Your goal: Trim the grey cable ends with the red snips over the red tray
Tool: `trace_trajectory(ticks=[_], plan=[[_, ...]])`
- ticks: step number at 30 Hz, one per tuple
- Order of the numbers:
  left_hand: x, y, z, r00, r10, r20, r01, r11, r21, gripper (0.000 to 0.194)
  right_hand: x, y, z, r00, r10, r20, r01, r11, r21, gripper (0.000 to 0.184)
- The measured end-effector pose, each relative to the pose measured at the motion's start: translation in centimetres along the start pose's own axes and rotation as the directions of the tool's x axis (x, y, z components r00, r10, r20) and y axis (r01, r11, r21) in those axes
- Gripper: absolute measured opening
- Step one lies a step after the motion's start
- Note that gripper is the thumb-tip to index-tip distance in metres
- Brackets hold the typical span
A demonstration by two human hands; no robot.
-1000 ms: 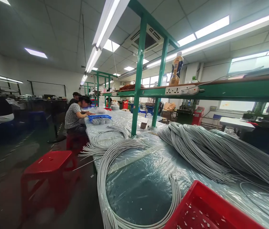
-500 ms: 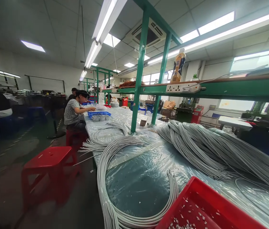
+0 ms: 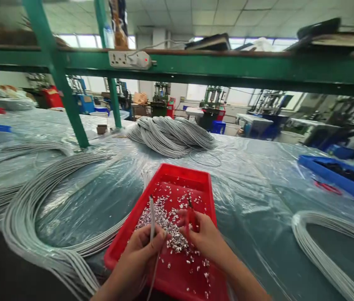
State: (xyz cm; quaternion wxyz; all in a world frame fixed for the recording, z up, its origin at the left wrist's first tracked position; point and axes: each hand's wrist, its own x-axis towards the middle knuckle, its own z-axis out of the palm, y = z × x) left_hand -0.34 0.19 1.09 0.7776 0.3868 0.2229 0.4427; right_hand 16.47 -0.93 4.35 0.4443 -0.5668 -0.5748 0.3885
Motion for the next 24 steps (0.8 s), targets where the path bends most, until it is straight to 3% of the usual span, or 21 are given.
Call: trace_trajectory(ticks=[5, 9, 14, 17, 22, 24], plan=[[-0.9, 0.9, 0.3, 0.996, 0.036, -0.082, -0.034, 0.999, 0.028, 0.043, -1.5, -1.1, -0.9, 0.996, -0.017, 0.085, 0.027, 0.993, -0.116, 0.063], [-0.5, 0.7, -0.4, 0.999, 0.038, -0.036, -0.035, 0.994, 0.103, 0.041, -4.9, -3.1, -2.3, 0.965, 0.143, 0.219, -0.091, 0.969, -0.228, 0.067], [-0.4, 0.3, -1.1, 0.999, 0.008, 0.033, -0.014, 0.984, 0.178, 0.043, -7.8, -4.2, -2.9, 0.921, 0.348, 0.176, -0.222, 0.84, -0.496, 0.079], [-0.9, 0.1, -0.8, 0.999, 0.022, 0.038, -0.03, 0.974, 0.226, 0.038, -8.5, -4.8, -2.5, 0.904, 0.398, 0.154, -0.232, 0.763, -0.604, 0.075], [-1.4, 0.1, -0.3, 0.999, 0.04, -0.018, -0.034, 0.968, 0.249, 0.035, -8.9, -5.8, -2.0, 0.892, 0.426, 0.153, -0.252, 0.747, -0.616, 0.06], [-1.3, 0.1, -0.4, 0.999, 0.018, 0.046, -0.03, 0.962, 0.27, 0.036, -9.1, -5.7, -2.2, 0.887, 0.429, 0.171, -0.232, 0.734, -0.638, 0.057]])
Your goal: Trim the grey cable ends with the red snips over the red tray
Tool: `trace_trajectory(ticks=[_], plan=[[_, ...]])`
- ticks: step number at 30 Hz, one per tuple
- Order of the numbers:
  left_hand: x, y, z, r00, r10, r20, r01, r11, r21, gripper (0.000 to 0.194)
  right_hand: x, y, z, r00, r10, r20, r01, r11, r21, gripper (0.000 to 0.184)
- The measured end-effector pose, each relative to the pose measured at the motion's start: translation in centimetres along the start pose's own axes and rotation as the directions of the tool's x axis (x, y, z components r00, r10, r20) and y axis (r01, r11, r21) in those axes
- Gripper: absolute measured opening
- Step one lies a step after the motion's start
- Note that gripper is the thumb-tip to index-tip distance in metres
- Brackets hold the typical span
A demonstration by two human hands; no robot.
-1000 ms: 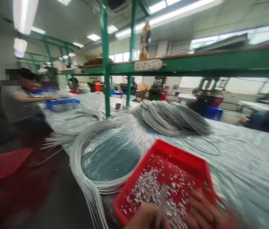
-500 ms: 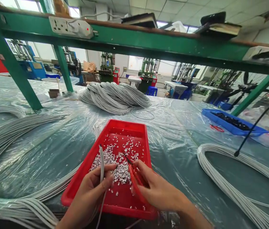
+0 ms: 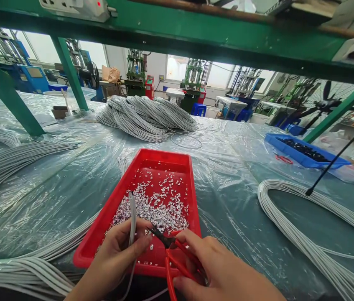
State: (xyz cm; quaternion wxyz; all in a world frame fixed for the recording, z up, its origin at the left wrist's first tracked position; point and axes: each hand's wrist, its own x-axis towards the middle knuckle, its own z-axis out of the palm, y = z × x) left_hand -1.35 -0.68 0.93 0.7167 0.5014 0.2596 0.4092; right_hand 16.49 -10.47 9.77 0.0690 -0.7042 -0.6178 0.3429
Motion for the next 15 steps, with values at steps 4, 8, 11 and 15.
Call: trace_trajectory(ticks=[4, 8, 11, 15], plan=[[0.0, 0.2, -0.1, 1.0, -0.006, 0.021, 0.005, 0.998, 0.055, 0.035, 0.0, 1.2, 0.5, 1.0, 0.002, -0.017, -0.002, 1.0, 0.002, 0.059], [-0.2, 0.7, 0.3, 0.998, -0.029, -0.052, 0.031, 0.999, 0.025, 0.034, 0.4, 1.1, 1.3, 0.994, 0.006, -0.111, -0.005, 1.0, 0.014, 0.061], [-0.3, 1.1, 0.7, 0.998, -0.024, -0.06, 0.024, 1.0, 0.006, 0.032, 0.5, 0.2, 1.2, 0.99, 0.015, -0.139, -0.008, 0.999, 0.051, 0.057], [-0.4, 1.3, 0.9, 0.997, -0.017, -0.081, 0.019, 1.0, 0.015, 0.028, -0.1, -0.3, 0.5, 0.996, 0.025, -0.086, -0.022, 0.999, 0.033, 0.061]])
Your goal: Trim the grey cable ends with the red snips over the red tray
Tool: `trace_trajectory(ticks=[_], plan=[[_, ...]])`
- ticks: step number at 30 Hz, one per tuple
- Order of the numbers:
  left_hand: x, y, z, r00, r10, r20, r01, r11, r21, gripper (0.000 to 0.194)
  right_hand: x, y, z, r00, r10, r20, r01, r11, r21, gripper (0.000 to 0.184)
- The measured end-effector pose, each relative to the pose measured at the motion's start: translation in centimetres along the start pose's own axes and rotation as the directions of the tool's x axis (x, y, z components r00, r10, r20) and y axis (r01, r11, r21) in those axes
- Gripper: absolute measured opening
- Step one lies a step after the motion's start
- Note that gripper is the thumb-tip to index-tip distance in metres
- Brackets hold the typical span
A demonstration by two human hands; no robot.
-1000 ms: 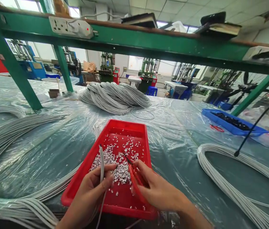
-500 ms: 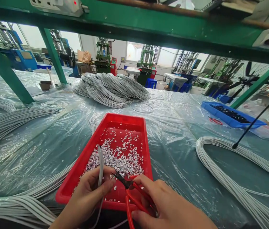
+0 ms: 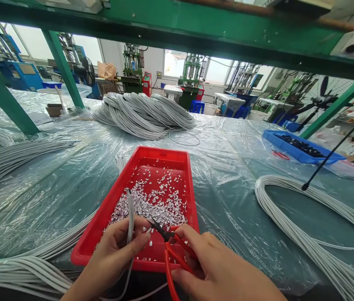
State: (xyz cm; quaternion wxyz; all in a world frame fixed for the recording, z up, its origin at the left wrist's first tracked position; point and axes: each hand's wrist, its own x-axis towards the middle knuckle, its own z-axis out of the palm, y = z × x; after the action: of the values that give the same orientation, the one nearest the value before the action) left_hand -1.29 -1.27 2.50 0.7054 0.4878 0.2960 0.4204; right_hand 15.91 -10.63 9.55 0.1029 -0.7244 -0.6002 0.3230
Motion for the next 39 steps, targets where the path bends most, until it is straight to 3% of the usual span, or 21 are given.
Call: trace_trajectory(ticks=[4, 9, 14, 17, 23, 27, 31, 33, 35, 37, 39], plan=[[0.0, 0.0, -0.1, 1.0, -0.001, 0.007, 0.001, 1.0, 0.011, 0.027, -0.2, 0.1, -0.3, 0.995, 0.01, 0.095, -0.005, 0.999, -0.052, 0.072], [0.7, -0.5, -1.0, 0.986, 0.012, 0.169, -0.027, 0.996, 0.088, 0.031, -0.1, 0.0, 0.0, 1.0, -0.008, 0.024, 0.009, 0.999, -0.049, 0.061], [1.1, -0.9, -1.4, 0.974, 0.026, 0.226, -0.045, 0.996, 0.077, 0.033, -0.1, 0.3, -0.5, 0.993, -0.074, 0.091, 0.081, 0.993, -0.082, 0.063], [1.0, -1.1, -1.5, 0.976, 0.035, 0.217, -0.051, 0.996, 0.067, 0.033, 0.4, 0.5, -0.6, 0.985, -0.137, 0.106, 0.143, 0.988, -0.058, 0.059], [0.7, -0.5, -1.1, 0.996, -0.01, 0.091, 0.011, 1.0, -0.015, 0.034, 2.0, 2.3, 0.5, 0.983, -0.169, -0.066, 0.18, 0.954, 0.238, 0.068], [0.6, 0.0, -0.5, 0.997, -0.029, 0.067, 0.031, 0.999, -0.031, 0.033, 1.4, 1.8, 0.5, 0.995, -0.101, -0.002, 0.101, 0.993, 0.062, 0.083], [0.6, 0.0, -0.6, 0.999, -0.035, 0.015, 0.035, 0.999, 0.003, 0.033, 0.4, 0.2, 0.0, 0.994, -0.012, 0.108, 0.02, 0.997, -0.07, 0.078], [0.4, 0.0, -1.0, 0.997, -0.025, 0.077, 0.025, 1.0, -0.004, 0.032, 0.1, 0.2, -0.1, 0.994, -0.014, 0.105, 0.017, 1.0, -0.026, 0.075], [-0.2, -0.1, -1.2, 0.966, -0.042, 0.254, 0.046, 0.999, -0.008, 0.029, 0.1, 0.7, -0.2, 0.999, -0.053, 0.005, 0.051, 0.982, 0.18, 0.072], [-1.1, -0.4, -1.1, 0.873, -0.079, 0.481, 0.076, 0.997, 0.026, 0.027, 0.1, 1.3, -0.3, 0.986, -0.072, -0.149, 0.128, 0.903, 0.411, 0.063], [-1.9, -1.0, -0.6, 0.79, -0.09, 0.607, 0.058, 0.996, 0.072, 0.03, 0.2, 1.6, -0.6, 0.965, -0.071, -0.251, 0.198, 0.827, 0.527, 0.055]])
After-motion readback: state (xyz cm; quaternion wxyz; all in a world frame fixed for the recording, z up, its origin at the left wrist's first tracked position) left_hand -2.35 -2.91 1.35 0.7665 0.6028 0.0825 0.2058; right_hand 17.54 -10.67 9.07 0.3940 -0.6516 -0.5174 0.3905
